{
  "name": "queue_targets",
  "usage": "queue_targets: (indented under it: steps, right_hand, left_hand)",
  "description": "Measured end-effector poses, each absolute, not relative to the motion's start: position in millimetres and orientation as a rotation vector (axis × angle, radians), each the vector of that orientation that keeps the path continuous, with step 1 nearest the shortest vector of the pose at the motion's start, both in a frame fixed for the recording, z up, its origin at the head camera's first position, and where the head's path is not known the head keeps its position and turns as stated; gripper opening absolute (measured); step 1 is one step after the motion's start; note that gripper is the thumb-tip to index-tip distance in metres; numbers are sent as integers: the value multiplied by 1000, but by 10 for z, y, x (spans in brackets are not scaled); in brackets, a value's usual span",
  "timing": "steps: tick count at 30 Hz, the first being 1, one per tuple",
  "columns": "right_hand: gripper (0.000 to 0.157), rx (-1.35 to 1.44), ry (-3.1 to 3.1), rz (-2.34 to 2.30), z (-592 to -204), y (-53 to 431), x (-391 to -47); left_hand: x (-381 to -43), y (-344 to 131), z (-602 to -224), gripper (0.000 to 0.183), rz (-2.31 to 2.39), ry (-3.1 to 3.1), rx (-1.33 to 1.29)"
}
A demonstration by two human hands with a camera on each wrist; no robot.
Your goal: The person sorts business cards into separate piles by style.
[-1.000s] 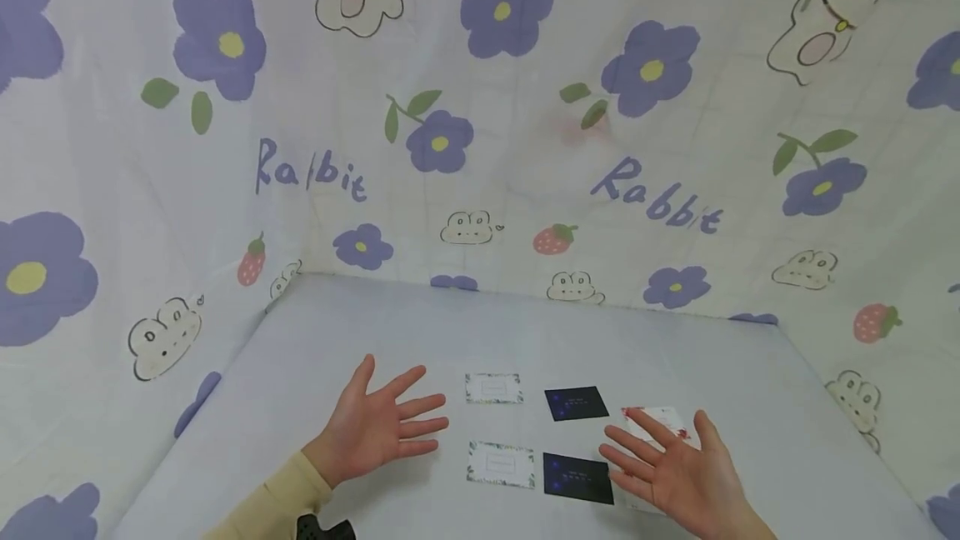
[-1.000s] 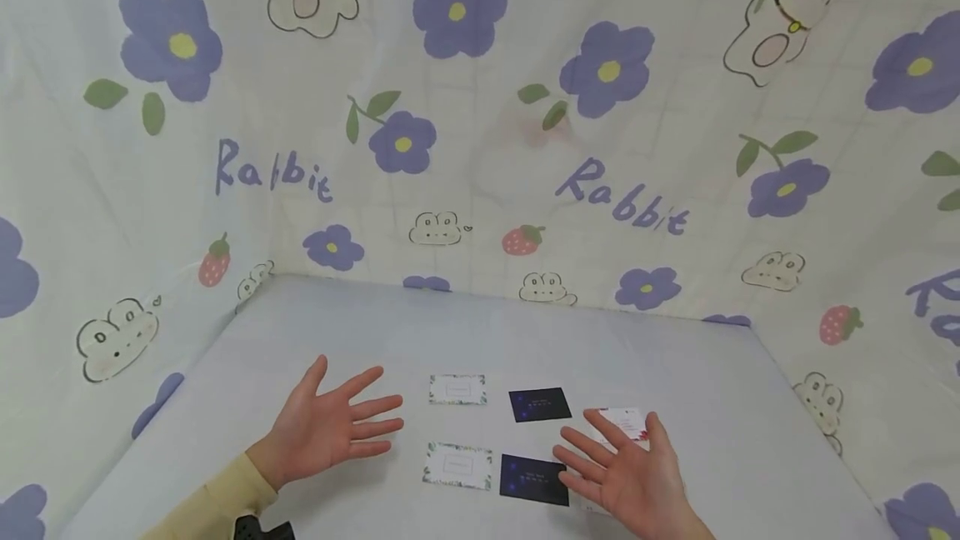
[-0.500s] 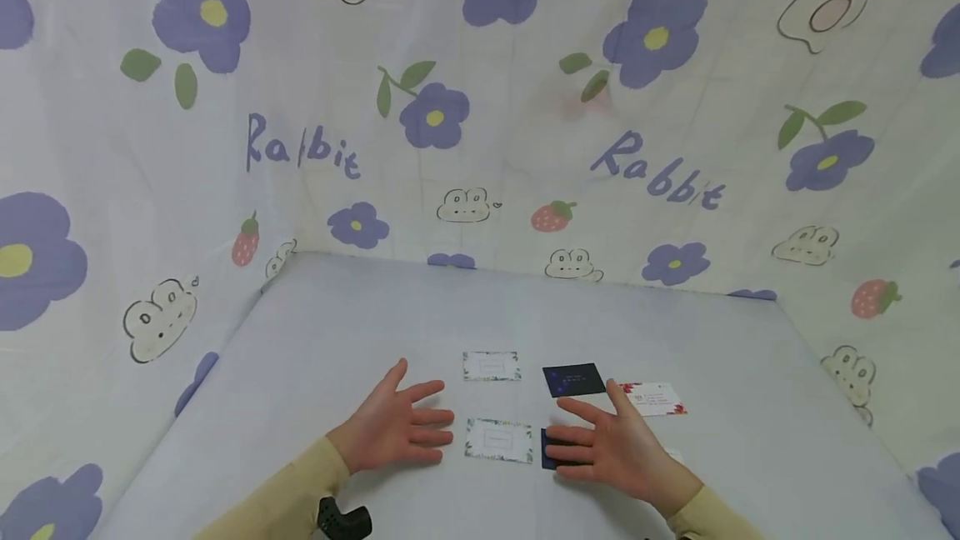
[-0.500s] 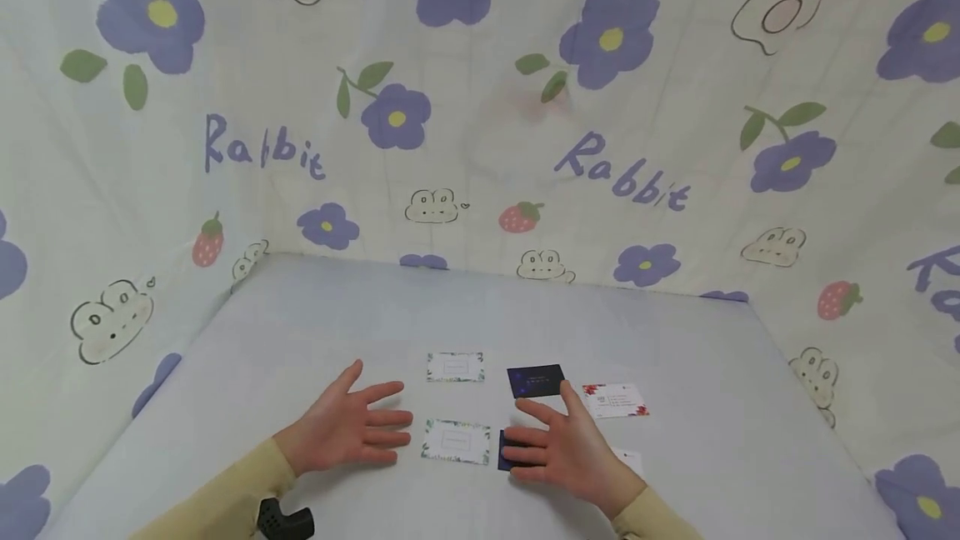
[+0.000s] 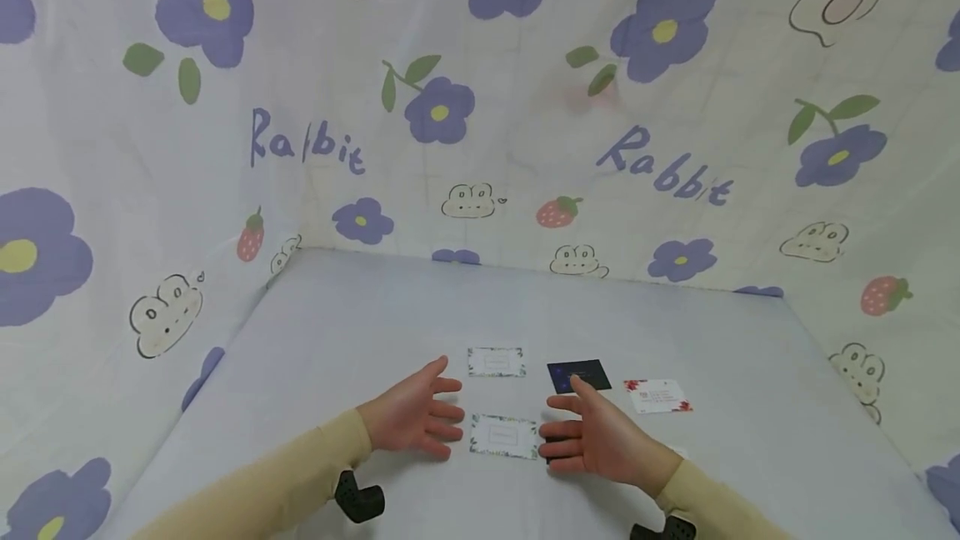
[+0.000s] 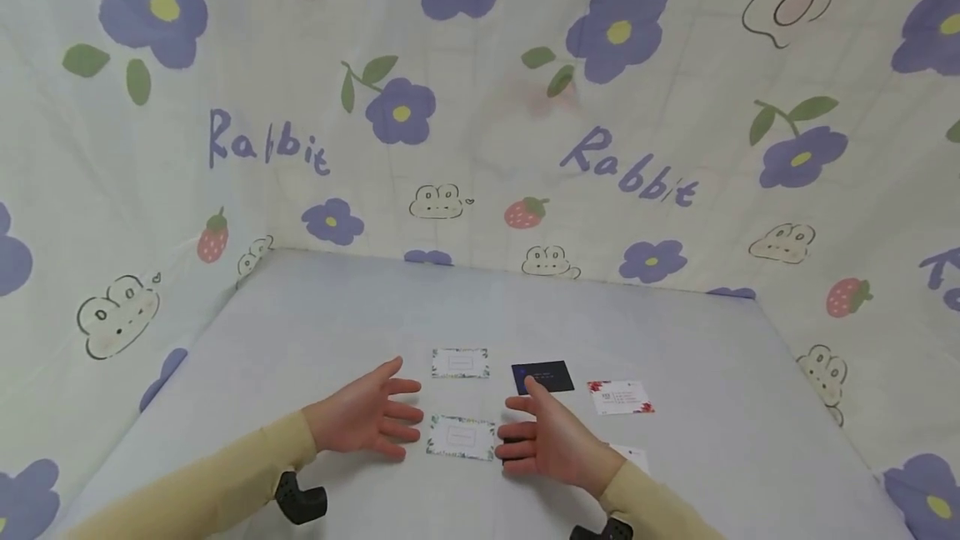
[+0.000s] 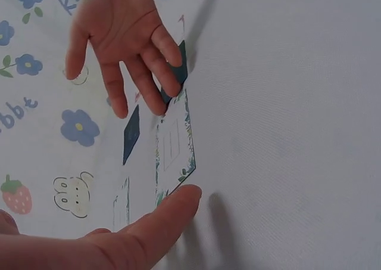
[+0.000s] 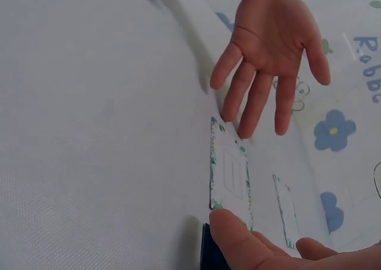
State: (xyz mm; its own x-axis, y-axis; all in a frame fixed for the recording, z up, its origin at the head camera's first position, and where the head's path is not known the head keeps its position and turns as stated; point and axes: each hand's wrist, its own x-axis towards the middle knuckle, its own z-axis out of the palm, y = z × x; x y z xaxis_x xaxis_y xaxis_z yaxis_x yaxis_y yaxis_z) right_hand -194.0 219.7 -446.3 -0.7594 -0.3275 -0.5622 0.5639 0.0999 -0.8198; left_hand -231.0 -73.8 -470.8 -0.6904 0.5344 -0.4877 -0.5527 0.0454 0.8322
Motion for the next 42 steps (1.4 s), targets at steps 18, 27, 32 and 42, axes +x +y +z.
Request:
queue_targets:
  steps: [18, 27, 32, 42]
  right_hand:
    - [78, 350, 1861, -1732, -4471, 2008, -1934]
    - [80, 469, 1799, -1826, -4565, 1995, -1945]
    - [80, 481, 1790, -1841, -4602, 1969, -1953]
    - [79, 483, 1808, -1856, -4552, 1863, -1959]
  left_hand:
    - [-2241, -492, -4582, 80, 1658, 1727, -85]
    - [-2237, -529, -4728, 87, 1768, 1641, -137]
    - [-2229, -554, -4754, 92, 1834, 1575, -172]
    - [-2207, -581, -4735, 96, 1881, 1544, -190]
